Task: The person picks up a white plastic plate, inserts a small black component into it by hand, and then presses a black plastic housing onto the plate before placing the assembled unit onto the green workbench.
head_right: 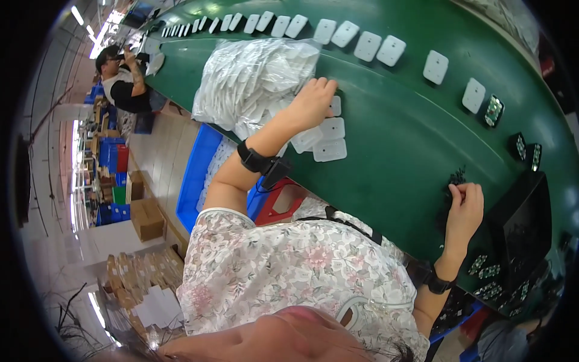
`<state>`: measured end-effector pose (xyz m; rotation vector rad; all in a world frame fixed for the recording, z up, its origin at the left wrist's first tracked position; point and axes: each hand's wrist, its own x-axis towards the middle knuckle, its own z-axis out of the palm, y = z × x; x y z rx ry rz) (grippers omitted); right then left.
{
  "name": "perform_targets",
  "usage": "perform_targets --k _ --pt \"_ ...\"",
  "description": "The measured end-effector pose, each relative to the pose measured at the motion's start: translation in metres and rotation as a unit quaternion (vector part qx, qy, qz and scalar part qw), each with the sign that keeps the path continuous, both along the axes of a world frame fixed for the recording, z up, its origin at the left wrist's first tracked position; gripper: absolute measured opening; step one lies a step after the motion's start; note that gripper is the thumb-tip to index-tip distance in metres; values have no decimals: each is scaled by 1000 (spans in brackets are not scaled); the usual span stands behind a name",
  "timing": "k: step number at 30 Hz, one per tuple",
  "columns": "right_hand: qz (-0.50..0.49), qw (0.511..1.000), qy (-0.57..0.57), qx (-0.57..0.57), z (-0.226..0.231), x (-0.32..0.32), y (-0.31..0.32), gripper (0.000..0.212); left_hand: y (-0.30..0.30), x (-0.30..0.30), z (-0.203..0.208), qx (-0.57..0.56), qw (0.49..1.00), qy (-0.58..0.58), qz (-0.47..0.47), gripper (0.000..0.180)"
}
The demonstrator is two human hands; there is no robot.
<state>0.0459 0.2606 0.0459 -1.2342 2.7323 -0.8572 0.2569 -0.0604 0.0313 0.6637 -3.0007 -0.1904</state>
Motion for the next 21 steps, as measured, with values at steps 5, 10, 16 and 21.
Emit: perform_targets --k 5,10,16,21 --pt "-18 998 -63 -7 -5 -2 0 13 -3 -2 13 29 1000 0 -2 37" --pt "-31 975 -208 -69 2 1 -3 4 11 -15 34 7 994 105 20 23" --pt "70 867 -410 -275 23 17 -48 20 72 -44 39 175 947 257 -73 21" --pt "75 852 -430 -289 29 28 -73 27 115 -68 23 328 887 308 -106 22"
